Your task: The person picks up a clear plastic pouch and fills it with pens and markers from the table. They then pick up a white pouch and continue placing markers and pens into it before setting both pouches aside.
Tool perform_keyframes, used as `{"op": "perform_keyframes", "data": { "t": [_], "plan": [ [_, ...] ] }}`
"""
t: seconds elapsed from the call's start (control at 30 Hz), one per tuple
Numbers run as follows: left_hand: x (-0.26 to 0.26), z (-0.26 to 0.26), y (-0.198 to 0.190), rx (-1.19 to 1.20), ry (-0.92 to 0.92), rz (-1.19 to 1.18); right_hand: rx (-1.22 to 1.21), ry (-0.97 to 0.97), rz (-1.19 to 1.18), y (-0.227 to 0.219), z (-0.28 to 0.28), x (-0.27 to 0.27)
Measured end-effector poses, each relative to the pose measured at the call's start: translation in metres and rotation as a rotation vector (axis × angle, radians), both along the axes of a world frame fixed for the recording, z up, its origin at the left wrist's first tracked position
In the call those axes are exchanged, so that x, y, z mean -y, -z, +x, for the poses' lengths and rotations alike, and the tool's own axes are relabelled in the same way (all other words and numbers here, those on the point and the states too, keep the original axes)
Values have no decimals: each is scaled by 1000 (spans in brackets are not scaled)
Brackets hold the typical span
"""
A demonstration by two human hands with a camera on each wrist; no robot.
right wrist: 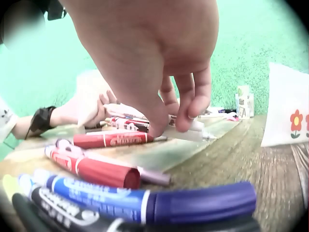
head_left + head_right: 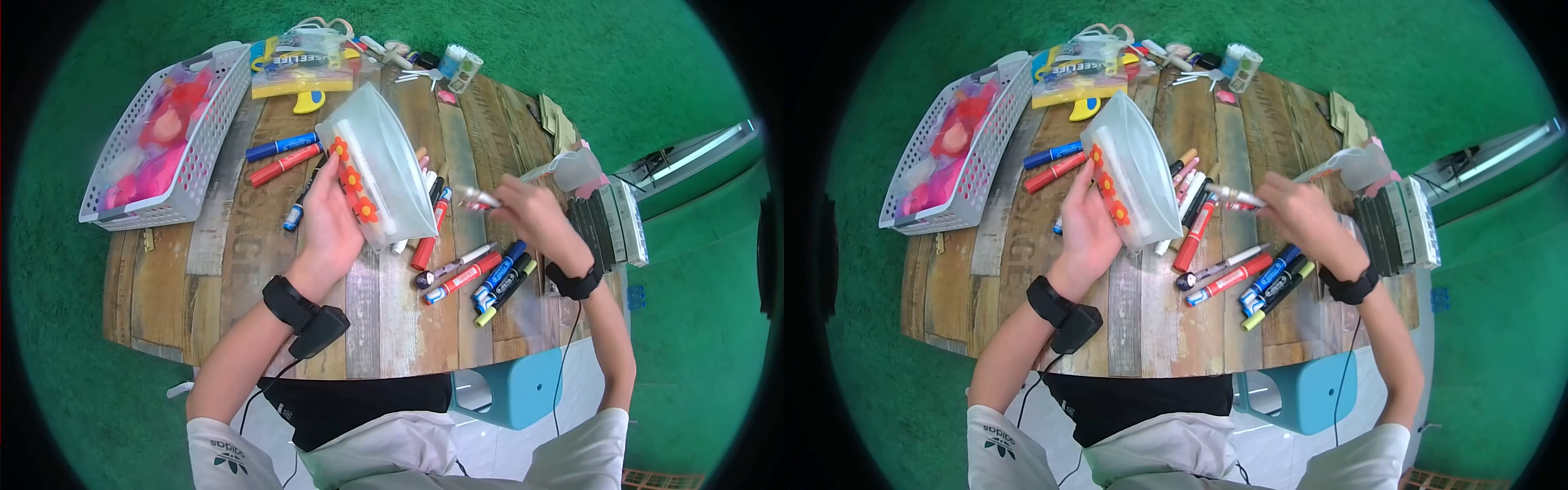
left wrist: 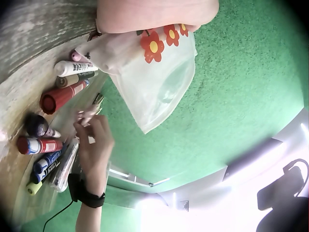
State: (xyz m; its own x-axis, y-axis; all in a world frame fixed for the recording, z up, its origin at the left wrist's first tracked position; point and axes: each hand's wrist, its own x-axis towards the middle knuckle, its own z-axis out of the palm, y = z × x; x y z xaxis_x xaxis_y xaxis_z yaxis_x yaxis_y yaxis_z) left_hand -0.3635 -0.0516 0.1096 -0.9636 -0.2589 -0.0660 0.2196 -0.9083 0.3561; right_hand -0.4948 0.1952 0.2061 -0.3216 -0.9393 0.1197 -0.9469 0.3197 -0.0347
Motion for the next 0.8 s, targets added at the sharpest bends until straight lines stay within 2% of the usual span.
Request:
{"op": "perform_keyframes", "data": {
  "t": [0.03, 0.1, 0.17, 0.43, 0.57, 0.63, 0.7, 0.77, 0.8],
  "plan": [
    [0, 0, 1, -2, -2, -2, 14, 50, -63, -6, -1, 1],
    [-2, -2, 2, 25, -55, -55, -24, 25, -96, -14, 1, 3],
    [-5, 1, -2, 7, -41, -81, 350, 274, -294, -34, 13, 15],
    [0, 0, -5, -6, -88, -91, 639, 158, -669, -68, 36, 58],
    [6, 0, -8, -20, -151, -131, 783, 151, -706, -64, 35, 66],
    [6, 0, -8, 5, -150, -145, 765, 158, -736, -59, 34, 73],
    [8, 2, -9, 16, -142, -133, 745, 61, -688, -53, 29, 78],
    [5, 3, -12, 29, -173, -139, 808, 78, -693, -52, 33, 83],
    [4, 3, -14, 32, -202, -126, 866, 96, -620, -51, 35, 84]
  ]
}}
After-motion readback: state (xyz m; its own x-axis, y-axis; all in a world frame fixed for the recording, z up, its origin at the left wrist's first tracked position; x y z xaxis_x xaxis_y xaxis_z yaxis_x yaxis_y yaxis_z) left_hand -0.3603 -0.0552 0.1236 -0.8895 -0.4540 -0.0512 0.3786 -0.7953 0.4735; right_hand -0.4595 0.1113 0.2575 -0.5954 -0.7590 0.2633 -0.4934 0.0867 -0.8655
